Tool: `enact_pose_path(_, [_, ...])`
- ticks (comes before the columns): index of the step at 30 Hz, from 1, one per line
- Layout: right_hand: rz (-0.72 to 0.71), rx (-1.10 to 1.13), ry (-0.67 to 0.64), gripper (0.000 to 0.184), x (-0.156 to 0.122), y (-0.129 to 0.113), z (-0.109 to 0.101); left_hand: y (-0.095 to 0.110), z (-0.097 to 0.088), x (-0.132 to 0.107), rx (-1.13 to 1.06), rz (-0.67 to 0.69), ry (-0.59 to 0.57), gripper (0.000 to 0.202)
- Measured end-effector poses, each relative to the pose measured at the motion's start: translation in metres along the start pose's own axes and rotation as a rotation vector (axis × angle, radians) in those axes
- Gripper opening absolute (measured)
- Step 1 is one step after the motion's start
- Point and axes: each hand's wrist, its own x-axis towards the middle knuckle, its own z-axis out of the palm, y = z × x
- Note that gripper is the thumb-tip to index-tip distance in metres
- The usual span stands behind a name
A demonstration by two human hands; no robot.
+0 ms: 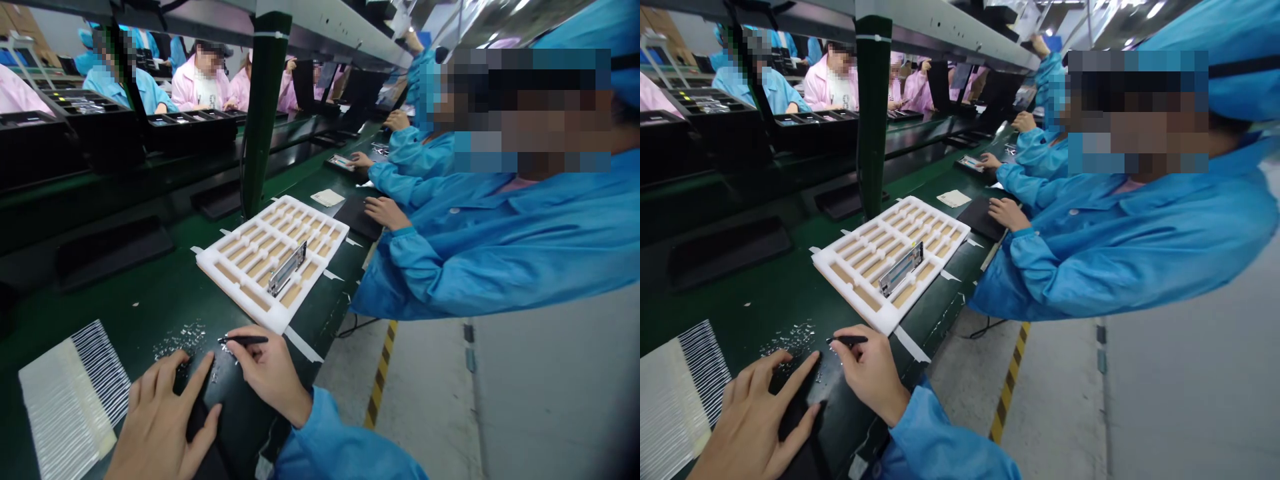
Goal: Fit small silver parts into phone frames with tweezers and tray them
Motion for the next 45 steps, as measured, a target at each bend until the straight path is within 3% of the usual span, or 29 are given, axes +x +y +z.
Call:
enact_pose_path(24, [0.079,0.092,-0.04,0.022,-0.002,0.002,0.001,-0.001,0.004,-0.001,0.023,-0.036,-0.015,0.058])
enact_pose_path(36, [0.207,0.136,-0.171,0.028,0.003,-0.006,0.006,0.0,0.001,0.003,0.037,-0.049,-0.015,0.049])
enact_pose_path(41, [0.185,0.143,-0.083,0.026,-0.001,-0.003,0.001,-0.001,0.001,0.003,0.059,-0.02,-0.006,0.051])
enact_pose_path(45, [0.1,0.087,0.013,0.021,-0.018,-0.001,-0.022,-0.002,0.002,0.004,0.048,-0.014,-0.018,0.053])
